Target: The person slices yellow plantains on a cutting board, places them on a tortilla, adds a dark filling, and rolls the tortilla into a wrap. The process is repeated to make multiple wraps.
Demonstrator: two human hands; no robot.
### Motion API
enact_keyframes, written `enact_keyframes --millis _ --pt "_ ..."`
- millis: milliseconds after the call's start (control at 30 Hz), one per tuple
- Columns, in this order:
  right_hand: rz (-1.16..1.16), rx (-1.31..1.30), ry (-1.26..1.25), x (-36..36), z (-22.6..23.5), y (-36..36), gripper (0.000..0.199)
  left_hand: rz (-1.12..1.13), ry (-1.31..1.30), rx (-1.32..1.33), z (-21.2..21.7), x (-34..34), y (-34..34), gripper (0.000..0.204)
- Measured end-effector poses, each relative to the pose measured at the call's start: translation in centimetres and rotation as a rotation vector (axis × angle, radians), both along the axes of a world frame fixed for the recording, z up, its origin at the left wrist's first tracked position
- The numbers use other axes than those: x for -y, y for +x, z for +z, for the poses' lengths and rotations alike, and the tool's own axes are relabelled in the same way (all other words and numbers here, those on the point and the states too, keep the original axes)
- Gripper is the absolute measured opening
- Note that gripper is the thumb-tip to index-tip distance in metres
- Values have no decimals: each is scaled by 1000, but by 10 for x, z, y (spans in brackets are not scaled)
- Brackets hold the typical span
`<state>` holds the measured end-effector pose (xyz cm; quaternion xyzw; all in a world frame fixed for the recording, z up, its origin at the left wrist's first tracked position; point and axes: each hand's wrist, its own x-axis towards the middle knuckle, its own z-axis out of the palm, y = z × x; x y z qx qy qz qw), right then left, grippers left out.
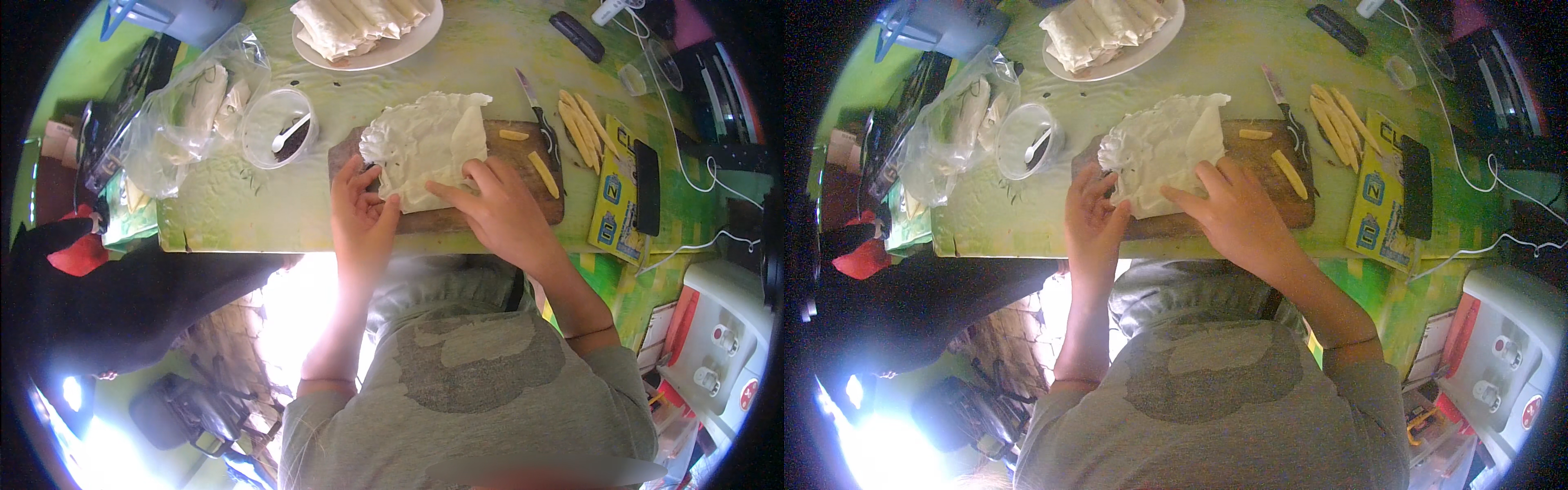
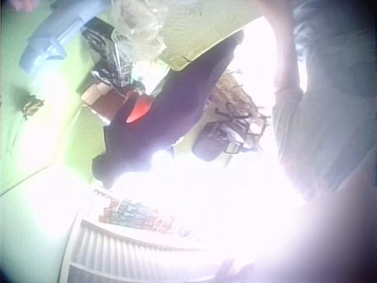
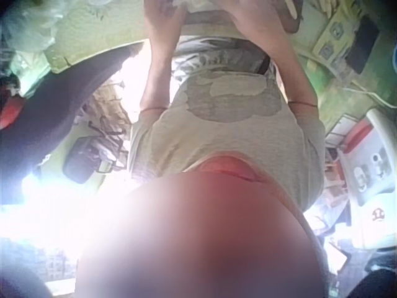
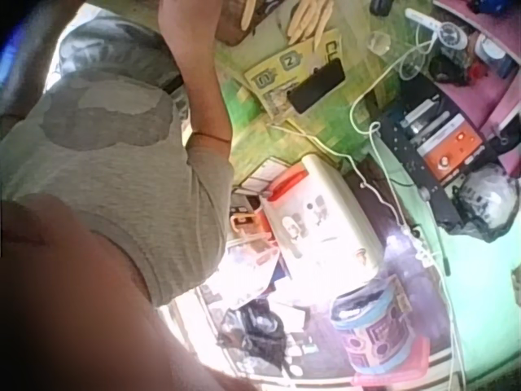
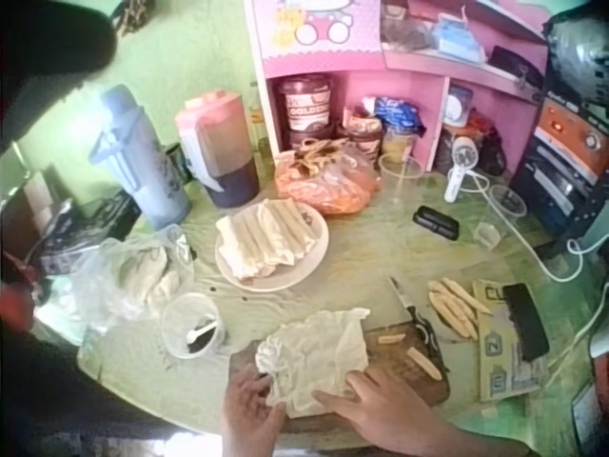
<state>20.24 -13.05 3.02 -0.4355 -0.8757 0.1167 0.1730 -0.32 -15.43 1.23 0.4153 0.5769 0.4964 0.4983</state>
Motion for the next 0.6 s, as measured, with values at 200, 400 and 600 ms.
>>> enact_keyframes --millis 200,400,600 --pt "-4 4 -8 0 -2 1 53 37 -73 244 8 2 0 71" --pt "0 -17 -26 -1 0 2 54 35 -203 419 14 -5 -7 68" --pt "5 -40 -40 4 2 2 55 -108 -182 303 18 -12 -4 58"
